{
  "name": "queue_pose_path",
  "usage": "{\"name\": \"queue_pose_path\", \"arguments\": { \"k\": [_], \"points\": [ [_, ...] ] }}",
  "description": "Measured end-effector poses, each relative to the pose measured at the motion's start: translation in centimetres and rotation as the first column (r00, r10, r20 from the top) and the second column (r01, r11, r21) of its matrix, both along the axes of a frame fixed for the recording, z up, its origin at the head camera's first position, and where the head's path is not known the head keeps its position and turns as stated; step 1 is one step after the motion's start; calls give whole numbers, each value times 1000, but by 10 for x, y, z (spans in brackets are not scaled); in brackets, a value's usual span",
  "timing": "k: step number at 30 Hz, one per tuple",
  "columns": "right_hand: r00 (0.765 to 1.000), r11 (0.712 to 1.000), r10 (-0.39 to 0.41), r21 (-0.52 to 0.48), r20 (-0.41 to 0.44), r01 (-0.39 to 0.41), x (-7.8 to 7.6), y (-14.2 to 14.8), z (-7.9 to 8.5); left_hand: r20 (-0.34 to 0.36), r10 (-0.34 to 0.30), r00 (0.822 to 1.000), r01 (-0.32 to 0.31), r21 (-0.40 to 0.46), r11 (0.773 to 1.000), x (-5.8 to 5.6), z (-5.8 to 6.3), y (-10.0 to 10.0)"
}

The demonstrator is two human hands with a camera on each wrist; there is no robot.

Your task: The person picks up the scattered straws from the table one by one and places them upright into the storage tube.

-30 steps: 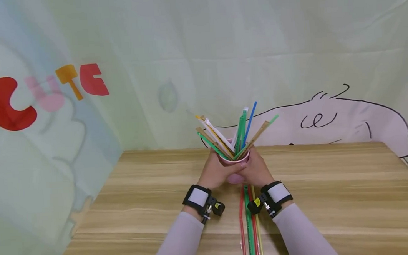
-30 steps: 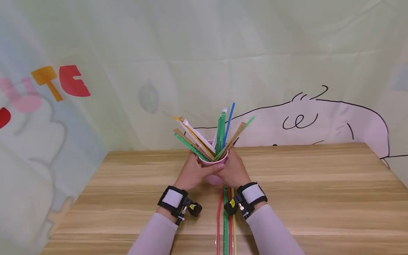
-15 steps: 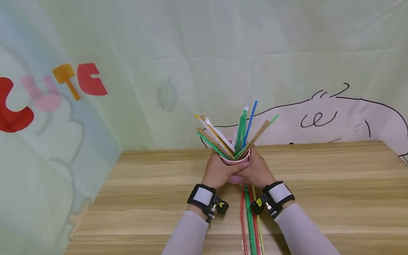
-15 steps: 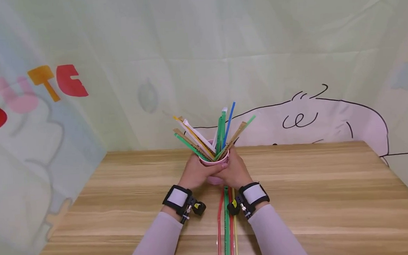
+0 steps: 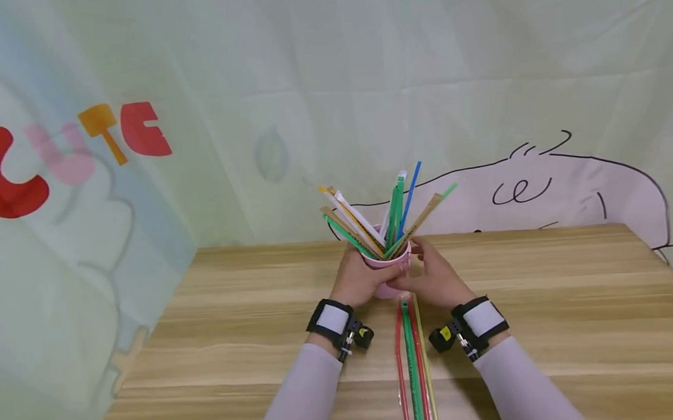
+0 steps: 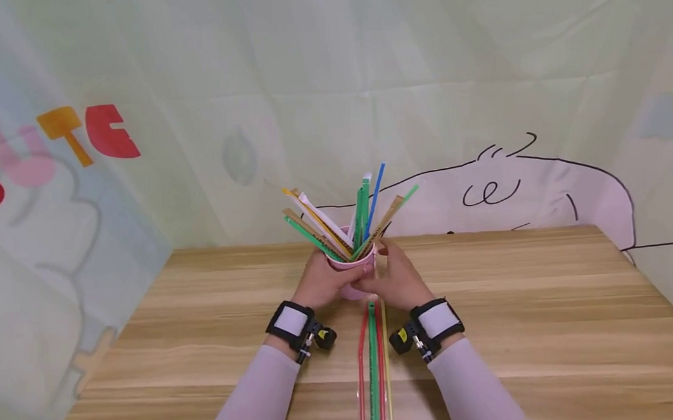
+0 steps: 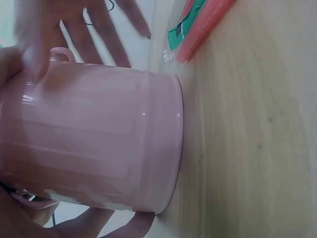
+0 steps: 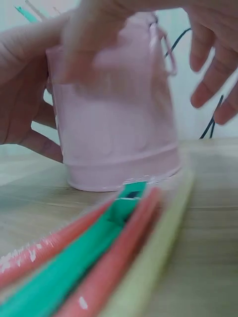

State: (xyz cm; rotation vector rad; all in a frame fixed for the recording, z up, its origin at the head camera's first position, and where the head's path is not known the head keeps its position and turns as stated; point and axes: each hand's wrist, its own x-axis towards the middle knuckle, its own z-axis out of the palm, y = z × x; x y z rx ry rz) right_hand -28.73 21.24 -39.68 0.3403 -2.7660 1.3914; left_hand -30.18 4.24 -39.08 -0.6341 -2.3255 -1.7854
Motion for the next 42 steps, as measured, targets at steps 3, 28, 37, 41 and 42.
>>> {"name": "queue_pose_path", "arguments": {
  "k": [3, 28, 37, 41, 42],
  "points": [
    [996, 993, -66, 105, 57, 60, 9, 9, 1, -1, 2, 1000, -2, 2, 1000, 1, 2, -1],
    [997, 862, -83, 502, -12, 78, 69, 6, -16, -23, -18, 1000, 18, 20, 1000, -3, -1, -2],
    [995, 792, -92, 605, -26, 89, 73, 3, -12, -19, -6, 1000, 6, 9, 1000, 2, 2, -2],
    [995, 764, -82, 638, -53, 97, 73, 2, -13, -27, 6, 1000, -6, -3, 1000, -6, -8, -1],
    [995, 762, -82, 640, -48, 94, 73, 3, -14, -28, 11, 1000, -11, -12, 1000, -8, -12, -1]
  ]
}}
